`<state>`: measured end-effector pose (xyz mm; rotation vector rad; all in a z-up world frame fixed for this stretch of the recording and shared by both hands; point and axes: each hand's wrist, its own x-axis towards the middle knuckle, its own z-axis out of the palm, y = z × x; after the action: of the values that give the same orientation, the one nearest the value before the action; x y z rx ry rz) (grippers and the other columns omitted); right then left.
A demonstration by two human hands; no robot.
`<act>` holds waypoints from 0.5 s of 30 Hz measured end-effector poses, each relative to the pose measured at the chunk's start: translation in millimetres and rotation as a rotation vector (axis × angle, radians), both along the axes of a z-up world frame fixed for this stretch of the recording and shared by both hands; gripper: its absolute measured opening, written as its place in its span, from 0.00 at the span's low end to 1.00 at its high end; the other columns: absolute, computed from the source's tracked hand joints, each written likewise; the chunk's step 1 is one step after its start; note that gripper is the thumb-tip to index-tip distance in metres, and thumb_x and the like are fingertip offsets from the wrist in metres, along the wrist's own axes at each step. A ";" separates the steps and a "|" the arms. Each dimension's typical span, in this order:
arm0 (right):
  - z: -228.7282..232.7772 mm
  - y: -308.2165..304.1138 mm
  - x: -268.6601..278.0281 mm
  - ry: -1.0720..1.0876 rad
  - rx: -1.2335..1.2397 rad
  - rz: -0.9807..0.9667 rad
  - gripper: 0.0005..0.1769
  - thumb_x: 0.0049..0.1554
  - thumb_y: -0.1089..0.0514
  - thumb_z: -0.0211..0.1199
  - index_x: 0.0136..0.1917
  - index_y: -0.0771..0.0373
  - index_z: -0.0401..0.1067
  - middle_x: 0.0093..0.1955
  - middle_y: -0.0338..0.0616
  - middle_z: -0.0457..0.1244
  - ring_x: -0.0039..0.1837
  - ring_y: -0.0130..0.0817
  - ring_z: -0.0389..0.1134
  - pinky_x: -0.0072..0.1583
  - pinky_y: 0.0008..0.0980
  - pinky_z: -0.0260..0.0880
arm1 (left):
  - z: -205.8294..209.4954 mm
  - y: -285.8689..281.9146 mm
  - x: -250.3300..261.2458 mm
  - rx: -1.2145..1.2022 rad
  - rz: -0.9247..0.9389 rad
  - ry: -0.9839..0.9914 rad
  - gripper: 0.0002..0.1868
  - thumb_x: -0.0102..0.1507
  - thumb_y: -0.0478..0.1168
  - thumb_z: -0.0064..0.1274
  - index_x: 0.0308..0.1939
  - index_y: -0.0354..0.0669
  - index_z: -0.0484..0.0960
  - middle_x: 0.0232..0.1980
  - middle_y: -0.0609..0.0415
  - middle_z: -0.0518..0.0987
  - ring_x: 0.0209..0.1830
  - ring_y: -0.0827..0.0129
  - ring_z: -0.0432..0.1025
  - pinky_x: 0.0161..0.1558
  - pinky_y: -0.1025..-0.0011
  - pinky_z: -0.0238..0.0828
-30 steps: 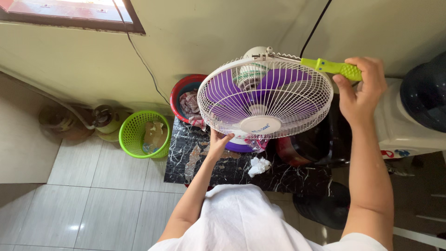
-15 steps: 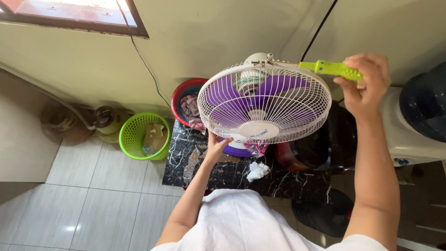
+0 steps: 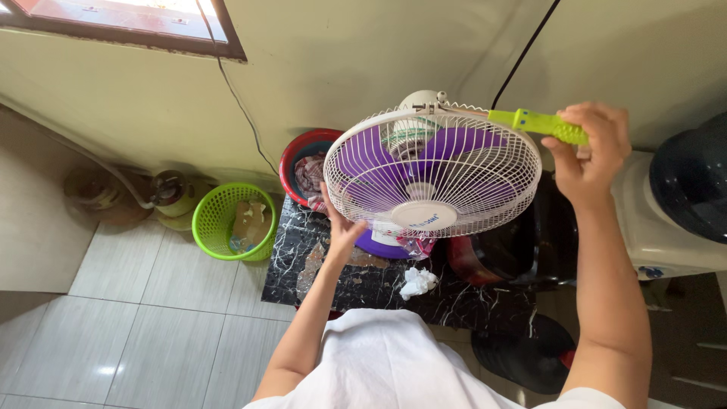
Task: The person wipes the front grill of a purple fan with a cloth, then attaches it to the fan body. They secure the grill using a green screwdriver, tightening the screw at the top of the fan.
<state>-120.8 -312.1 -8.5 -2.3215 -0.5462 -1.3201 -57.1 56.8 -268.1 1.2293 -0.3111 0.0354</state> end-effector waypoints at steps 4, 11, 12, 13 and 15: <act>8.7 -4.2 5.6 0.105 0.092 0.066 0.20 0.68 0.53 0.76 0.63 0.66 0.72 0.60 0.48 0.63 0.56 0.36 0.65 0.57 0.30 0.73 | 64.9 11.6 21.0 -0.136 0.044 -0.212 0.65 0.59 0.64 0.65 0.84 0.53 0.35 0.87 0.44 0.39 0.88 0.49 0.41 0.84 0.47 0.41; 33.3 0.8 8.5 0.194 -0.066 0.025 0.19 0.68 0.48 0.72 0.58 0.67 0.74 0.48 0.48 0.66 0.48 0.33 0.67 0.50 0.28 0.67 | 153.1 18.8 53.4 0.581 0.136 -0.501 0.68 0.39 0.61 0.78 0.79 0.56 0.59 0.79 0.48 0.62 0.79 0.51 0.58 0.77 0.51 0.60; 36.0 0.6 9.5 0.225 -0.084 0.000 0.19 0.68 0.47 0.70 0.57 0.67 0.75 0.44 0.47 0.66 0.45 0.32 0.67 0.48 0.28 0.65 | 157.6 18.8 53.5 0.589 0.127 -0.490 0.68 0.38 0.58 0.80 0.79 0.56 0.61 0.77 0.48 0.64 0.77 0.51 0.59 0.76 0.51 0.61; 37.6 -0.5 10.2 0.259 -0.043 0.000 0.18 0.70 0.47 0.68 0.56 0.66 0.75 0.42 0.45 0.66 0.43 0.30 0.67 0.47 0.26 0.65 | 161.2 18.1 55.0 0.597 0.115 -0.482 0.67 0.38 0.55 0.81 0.78 0.55 0.62 0.76 0.48 0.66 0.76 0.51 0.60 0.75 0.51 0.63; 34.6 -4.3 11.6 0.340 0.044 0.003 0.17 0.73 0.48 0.63 0.55 0.65 0.74 0.36 0.42 0.65 0.38 0.25 0.66 0.43 0.24 0.64 | 162.2 17.1 56.5 0.580 0.121 -0.505 0.67 0.37 0.54 0.82 0.78 0.55 0.63 0.75 0.49 0.66 0.76 0.51 0.60 0.75 0.52 0.63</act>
<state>-109.1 -316.4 26.0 -2.4338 -0.4051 -0.8962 -0.6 73.9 -105.8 1.8098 -0.7197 0.3873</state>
